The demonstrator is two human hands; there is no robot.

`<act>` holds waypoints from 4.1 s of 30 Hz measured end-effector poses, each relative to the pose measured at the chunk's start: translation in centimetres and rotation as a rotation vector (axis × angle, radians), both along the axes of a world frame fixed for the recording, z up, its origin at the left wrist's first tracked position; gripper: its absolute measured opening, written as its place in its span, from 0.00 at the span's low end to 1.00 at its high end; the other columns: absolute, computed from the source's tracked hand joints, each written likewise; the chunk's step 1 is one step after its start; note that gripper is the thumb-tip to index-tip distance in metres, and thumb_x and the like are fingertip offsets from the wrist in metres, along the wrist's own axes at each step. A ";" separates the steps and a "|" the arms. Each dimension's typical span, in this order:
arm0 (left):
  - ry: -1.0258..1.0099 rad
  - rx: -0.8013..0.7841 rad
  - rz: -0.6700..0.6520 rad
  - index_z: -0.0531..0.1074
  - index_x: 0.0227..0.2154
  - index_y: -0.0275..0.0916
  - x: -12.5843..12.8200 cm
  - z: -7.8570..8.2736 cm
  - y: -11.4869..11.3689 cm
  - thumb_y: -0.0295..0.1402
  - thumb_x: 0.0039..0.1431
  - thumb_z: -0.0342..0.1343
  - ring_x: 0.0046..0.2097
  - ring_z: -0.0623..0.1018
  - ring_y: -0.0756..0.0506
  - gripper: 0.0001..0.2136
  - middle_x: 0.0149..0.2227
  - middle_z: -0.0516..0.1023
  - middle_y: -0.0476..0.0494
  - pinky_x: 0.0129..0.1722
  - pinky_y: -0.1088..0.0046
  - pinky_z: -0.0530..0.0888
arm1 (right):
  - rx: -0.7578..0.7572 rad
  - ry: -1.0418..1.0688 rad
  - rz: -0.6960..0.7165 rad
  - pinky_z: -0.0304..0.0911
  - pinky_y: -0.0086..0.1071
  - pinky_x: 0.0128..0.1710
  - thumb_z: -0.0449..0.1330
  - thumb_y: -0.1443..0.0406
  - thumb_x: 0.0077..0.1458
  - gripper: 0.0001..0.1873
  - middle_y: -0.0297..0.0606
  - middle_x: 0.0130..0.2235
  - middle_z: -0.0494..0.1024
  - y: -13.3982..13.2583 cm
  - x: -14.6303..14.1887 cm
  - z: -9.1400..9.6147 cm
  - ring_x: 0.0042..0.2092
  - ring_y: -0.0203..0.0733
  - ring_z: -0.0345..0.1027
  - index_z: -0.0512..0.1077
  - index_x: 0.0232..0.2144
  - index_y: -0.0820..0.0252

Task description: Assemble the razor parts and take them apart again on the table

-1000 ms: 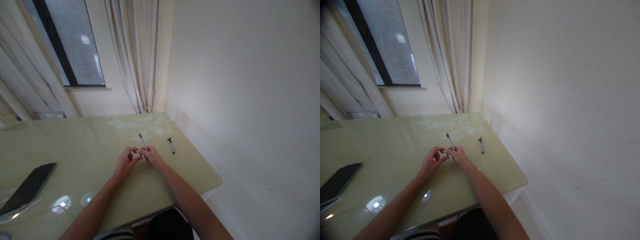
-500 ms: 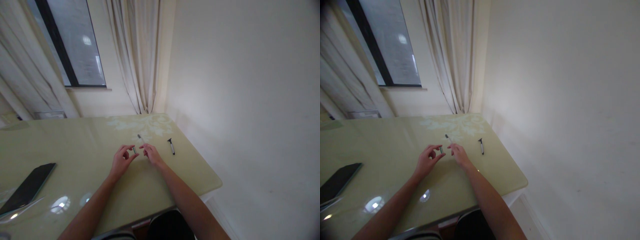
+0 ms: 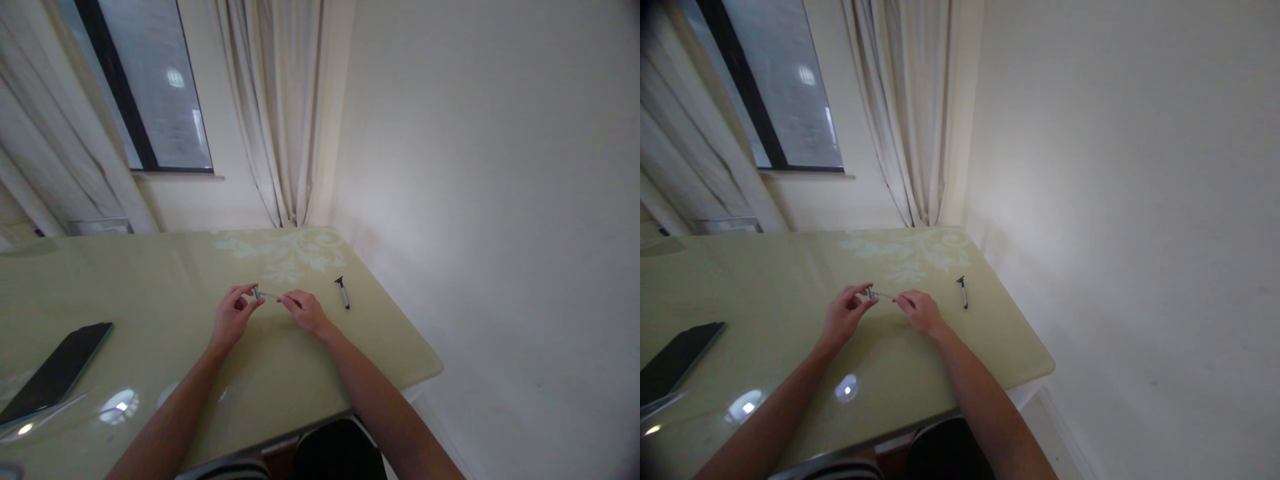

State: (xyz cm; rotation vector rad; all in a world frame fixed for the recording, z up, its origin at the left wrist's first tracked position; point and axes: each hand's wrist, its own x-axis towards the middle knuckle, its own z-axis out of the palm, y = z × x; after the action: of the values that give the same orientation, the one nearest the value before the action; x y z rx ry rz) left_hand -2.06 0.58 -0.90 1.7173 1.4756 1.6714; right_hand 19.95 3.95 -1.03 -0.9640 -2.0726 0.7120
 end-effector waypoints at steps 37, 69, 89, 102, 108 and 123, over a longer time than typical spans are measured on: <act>0.052 0.028 -0.143 0.80 0.46 0.43 0.4 -0.6 0.3 0.43 0.54 0.67 0.26 0.67 0.53 0.17 0.37 0.74 0.49 0.27 0.75 0.69 | 0.086 -0.013 -0.119 0.56 0.31 0.34 0.56 0.52 0.68 0.21 0.37 0.31 0.73 0.6 1.6 0.0 0.32 0.38 0.63 0.83 0.39 0.59; -0.021 -0.027 -0.174 0.82 0.44 0.41 0.3 -1.4 0.9 0.43 0.51 0.69 0.25 0.67 0.54 0.18 0.36 0.75 0.49 0.25 0.76 0.68 | 0.152 -0.079 -0.140 0.55 0.29 0.33 0.59 0.59 0.67 0.15 0.34 0.29 0.72 0.4 1.3 0.0 0.31 0.36 0.64 0.82 0.34 0.59; -0.003 0.007 -0.133 0.81 0.45 0.43 0.0 -0.9 0.5 0.43 0.53 0.68 0.25 0.67 0.54 0.18 0.36 0.74 0.50 0.26 0.76 0.69 | 0.116 0.004 -0.081 0.53 0.29 0.31 0.61 0.60 0.66 0.15 0.33 0.27 0.69 0.8 1.3 -0.4 0.28 0.34 0.62 0.82 0.31 0.62; -0.016 0.005 -0.116 0.81 0.45 0.43 0.0 -0.8 0.6 0.45 0.52 0.68 0.25 0.67 0.53 0.19 0.36 0.74 0.49 0.26 0.75 0.70 | 0.093 0.010 -0.027 0.55 0.28 0.31 0.60 0.56 0.66 0.17 0.33 0.27 0.70 0.9 1.2 -0.7 0.28 0.34 0.62 0.83 0.35 0.61; -0.006 -0.003 -0.116 0.81 0.45 0.42 0.0 -0.9 0.6 0.45 0.52 0.68 0.25 0.67 0.53 0.19 0.36 0.75 0.49 0.26 0.75 0.69 | 0.078 -0.034 -0.050 0.54 0.28 0.31 0.60 0.55 0.66 0.17 0.34 0.28 0.70 0.9 1.3 -0.7 0.29 0.34 0.62 0.84 0.36 0.61; 0.003 -0.009 -0.103 0.82 0.44 0.42 0.1 -0.6 0.5 0.47 0.52 0.67 0.24 0.67 0.53 0.20 0.35 0.74 0.49 0.25 0.75 0.69 | 0.064 -0.003 -0.075 0.53 0.29 0.31 0.61 0.56 0.65 0.17 0.33 0.26 0.69 1.1 1.4 -0.8 0.29 0.34 0.61 0.84 0.32 0.61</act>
State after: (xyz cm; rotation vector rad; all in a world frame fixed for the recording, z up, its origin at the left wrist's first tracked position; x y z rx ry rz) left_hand -1.98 1.06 -1.46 1.7606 1.3691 1.6080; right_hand 21.37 5.04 -1.78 -1.0014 -2.0378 0.6029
